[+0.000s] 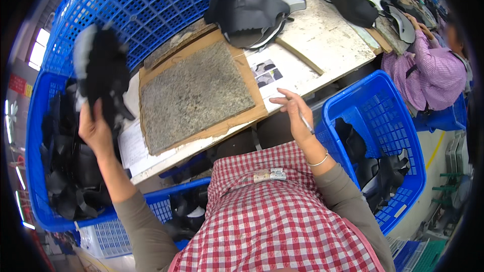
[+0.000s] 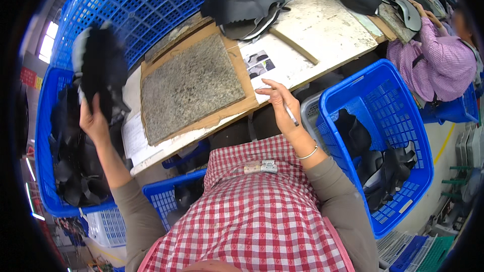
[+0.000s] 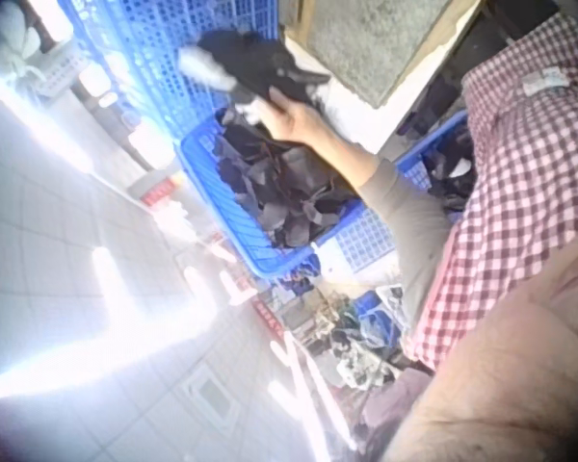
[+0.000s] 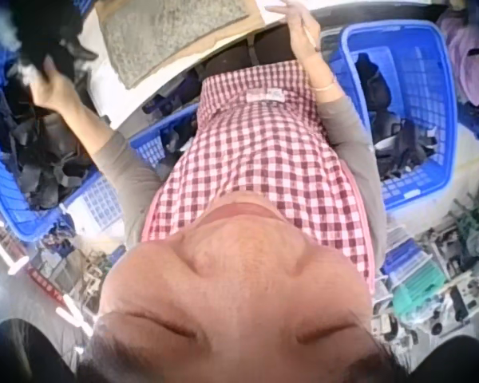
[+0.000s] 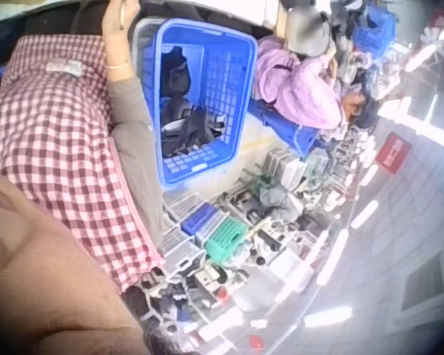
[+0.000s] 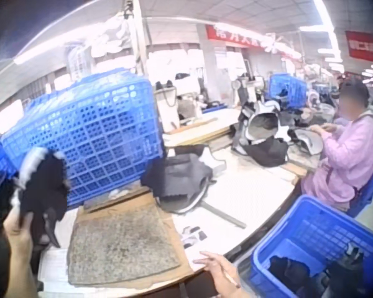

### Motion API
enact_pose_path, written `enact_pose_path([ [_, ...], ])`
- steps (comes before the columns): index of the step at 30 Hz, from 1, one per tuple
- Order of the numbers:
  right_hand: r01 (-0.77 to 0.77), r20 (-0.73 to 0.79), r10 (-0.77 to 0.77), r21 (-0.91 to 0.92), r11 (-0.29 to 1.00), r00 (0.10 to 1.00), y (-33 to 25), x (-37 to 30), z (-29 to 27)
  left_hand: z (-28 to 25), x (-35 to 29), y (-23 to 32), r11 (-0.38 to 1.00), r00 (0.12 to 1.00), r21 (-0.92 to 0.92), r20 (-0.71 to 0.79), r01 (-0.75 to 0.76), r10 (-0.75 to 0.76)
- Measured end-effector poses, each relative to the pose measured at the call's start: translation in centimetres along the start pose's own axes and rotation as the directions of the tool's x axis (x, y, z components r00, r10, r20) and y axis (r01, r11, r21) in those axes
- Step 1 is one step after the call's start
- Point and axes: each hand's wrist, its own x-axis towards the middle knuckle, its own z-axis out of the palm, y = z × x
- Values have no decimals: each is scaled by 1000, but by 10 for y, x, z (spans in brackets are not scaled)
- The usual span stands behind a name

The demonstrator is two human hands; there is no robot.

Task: The person repeatedly picks black shoe uppers from a blue basket, places them on a work mat, and uses a hammer to tap the edges. They also handle white shoe uppers, using a pen to mark them. Finished pieces are placed into a blue basket.

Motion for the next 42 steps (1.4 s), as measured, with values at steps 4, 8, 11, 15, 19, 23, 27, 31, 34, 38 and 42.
enact_pose_path([
  [4,2,60,-7,84,996,998,7,2,18,55,-30,37,954,895,76,375,-290,242],
  [8,-137,155,122,93,986,980,11,16,33,90,-96,64,938,599,154,798,-310,67],
  [11,-166,193,146,91,982,970,14,30,47,73,-116,87,926,549,315,822,-210,-155],
  [15,-160,260,109,188,969,960,22,52,78,86,-130,117,967,688,-211,723,142,56],
  [19,-186,247,146,147,972,958,27,82,114,166,-134,89,945,710,-127,691,303,-135],
  [23,-188,285,165,56,981,944,38,108,146,222,-128,40,971,860,-84,487,223,-156],
  [27,-115,300,95,51,992,949,53,114,159,224,-126,20,971,826,-159,560,176,-57],
  [31,-147,296,113,92,985,948,59,111,154,219,-129,20,964,814,-118,566,239,-133],
  [34,-94,277,107,-62,994,955,54,108,154,225,-131,21,973,861,-76,485,216,-153],
  [38,-18,216,97,-339,941,972,45,109,164,229,-132,20,963,863,-76,467,257,-193],
  [42,162,217,-79,-397,903,973,56,112,172,228,-134,20,972,885,-85,436,220,-163],
])
